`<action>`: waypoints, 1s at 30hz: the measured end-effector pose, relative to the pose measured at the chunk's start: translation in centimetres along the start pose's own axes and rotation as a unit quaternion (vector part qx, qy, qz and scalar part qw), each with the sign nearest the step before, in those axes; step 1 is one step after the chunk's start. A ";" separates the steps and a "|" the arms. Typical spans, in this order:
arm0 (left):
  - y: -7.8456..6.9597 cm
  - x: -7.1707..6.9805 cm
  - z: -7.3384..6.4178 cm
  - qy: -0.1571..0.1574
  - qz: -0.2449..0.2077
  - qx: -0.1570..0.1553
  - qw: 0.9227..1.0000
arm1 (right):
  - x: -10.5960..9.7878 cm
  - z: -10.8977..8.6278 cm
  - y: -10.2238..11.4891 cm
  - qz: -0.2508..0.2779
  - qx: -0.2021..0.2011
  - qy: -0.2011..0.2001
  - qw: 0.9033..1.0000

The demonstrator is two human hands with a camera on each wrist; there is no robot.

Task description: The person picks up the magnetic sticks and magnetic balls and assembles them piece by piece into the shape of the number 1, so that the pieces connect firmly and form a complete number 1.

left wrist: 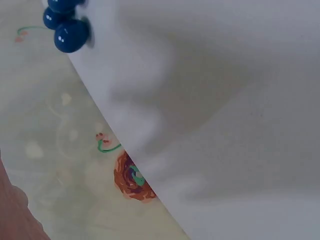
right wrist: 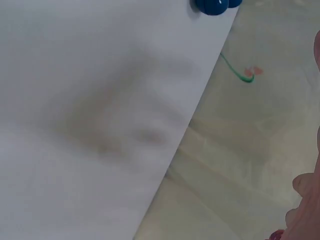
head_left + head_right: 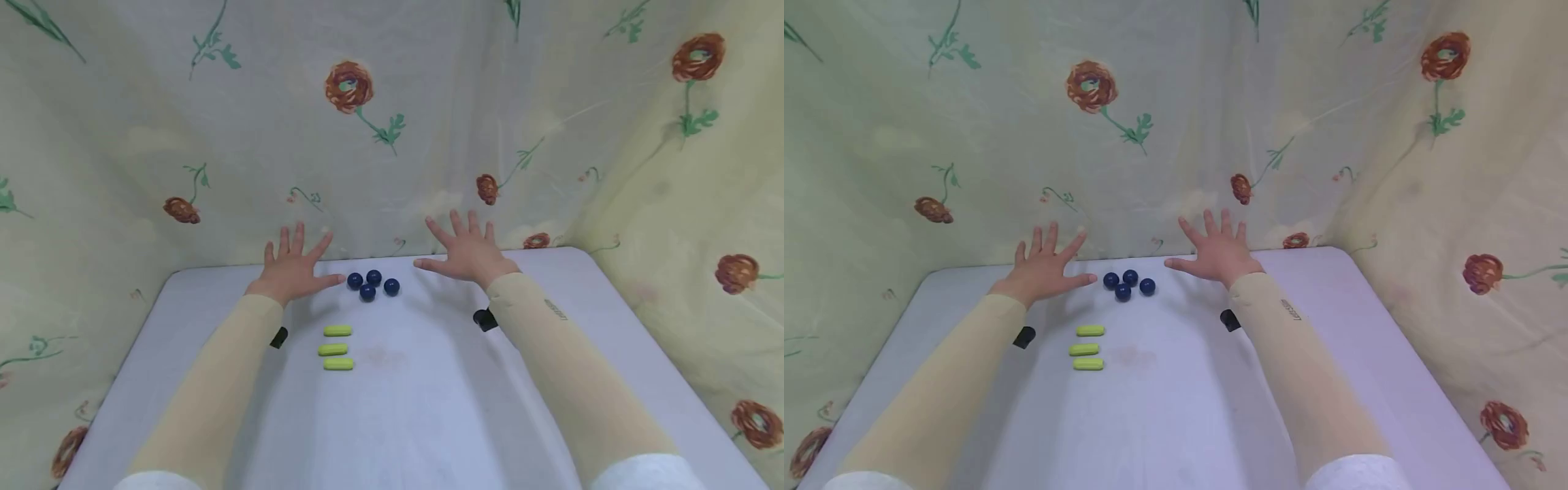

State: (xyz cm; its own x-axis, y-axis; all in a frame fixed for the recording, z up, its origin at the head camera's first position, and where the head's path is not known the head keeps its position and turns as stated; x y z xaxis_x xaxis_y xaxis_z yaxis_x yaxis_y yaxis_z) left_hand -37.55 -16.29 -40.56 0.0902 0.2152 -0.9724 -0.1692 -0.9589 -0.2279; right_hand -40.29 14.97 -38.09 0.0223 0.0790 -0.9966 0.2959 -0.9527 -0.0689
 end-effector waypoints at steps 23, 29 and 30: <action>0.8 3.5 -6.8 -0.055 -0.120 0.073 0.989 | 5.2 -3.5 3.2 0.100 -0.055 -0.062 0.992; 0.8 4.5 -8.3 -0.048 -0.151 0.077 0.984 | 6.3 -3.6 4.0 0.150 -0.055 -0.071 0.985; 0.8 4.7 -8.6 -0.046 -0.157 0.077 0.984 | 6.6 -3.6 4.1 0.156 -0.054 -0.068 0.984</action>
State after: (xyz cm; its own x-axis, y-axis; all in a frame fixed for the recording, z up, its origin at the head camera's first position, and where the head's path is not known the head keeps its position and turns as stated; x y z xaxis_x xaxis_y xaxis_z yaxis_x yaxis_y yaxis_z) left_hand -28.84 -17.67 -44.84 0.0742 0.5193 -0.8514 -0.2936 -0.8045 -0.5163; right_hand -35.46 12.61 -44.80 0.0031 -0.2594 -0.9658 0.3946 -0.8871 0.2395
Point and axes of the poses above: each hand's wrist, its own z-axis towards the middle knuckle, its own x-axis out of the palm, y = z × x, the point moved 7 cm from there along z, towards the middle knuckle, and after that the axes turned 7 degrees about -z, right-handed, at the moved point
